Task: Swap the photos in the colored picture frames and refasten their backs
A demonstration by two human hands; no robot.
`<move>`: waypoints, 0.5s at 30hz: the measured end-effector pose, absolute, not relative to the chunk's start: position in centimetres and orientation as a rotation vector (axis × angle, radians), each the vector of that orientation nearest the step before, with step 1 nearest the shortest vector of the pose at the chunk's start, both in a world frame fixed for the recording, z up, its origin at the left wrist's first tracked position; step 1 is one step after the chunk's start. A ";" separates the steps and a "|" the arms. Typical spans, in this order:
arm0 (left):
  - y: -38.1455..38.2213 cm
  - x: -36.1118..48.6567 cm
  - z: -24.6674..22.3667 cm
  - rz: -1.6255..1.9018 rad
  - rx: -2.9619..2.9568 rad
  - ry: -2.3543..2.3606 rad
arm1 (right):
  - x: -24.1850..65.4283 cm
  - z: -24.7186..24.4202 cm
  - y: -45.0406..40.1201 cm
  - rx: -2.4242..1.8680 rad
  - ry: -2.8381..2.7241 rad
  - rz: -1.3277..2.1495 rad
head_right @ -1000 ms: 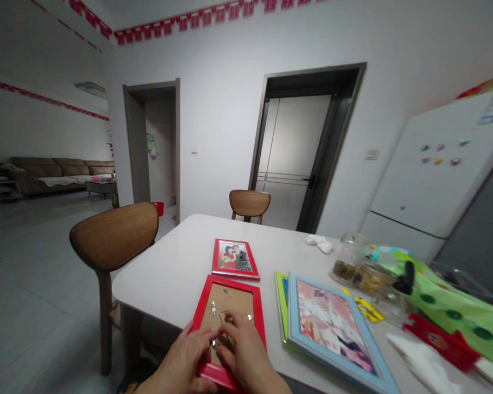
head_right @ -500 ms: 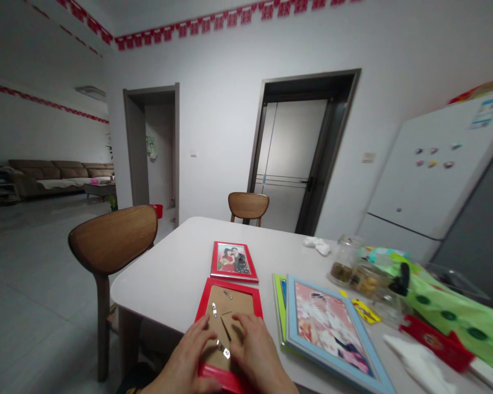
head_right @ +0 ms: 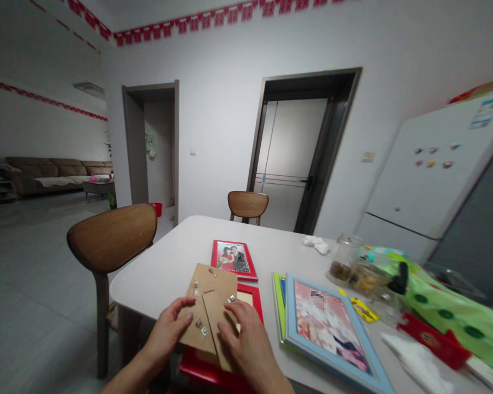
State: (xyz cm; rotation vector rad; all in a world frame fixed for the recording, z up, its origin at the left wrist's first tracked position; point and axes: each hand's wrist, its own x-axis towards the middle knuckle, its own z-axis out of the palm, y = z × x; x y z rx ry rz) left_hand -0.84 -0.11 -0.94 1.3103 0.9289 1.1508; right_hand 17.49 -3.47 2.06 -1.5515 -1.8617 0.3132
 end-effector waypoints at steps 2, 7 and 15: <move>0.7 -2.4 -1.1 1.169 1.216 0.923 | 18.5 1.3 -3.4 -1.636 -1.861 0.244; 2.2 -6.5 -1.4 1.178 1.167 1.051 | 20.9 -1.3 -3.5 -1.941 -1.874 0.122; 4.4 -10.1 -3.1 1.053 1.536 1.390 | 21.5 -1.5 -3.3 -2.080 -1.819 0.218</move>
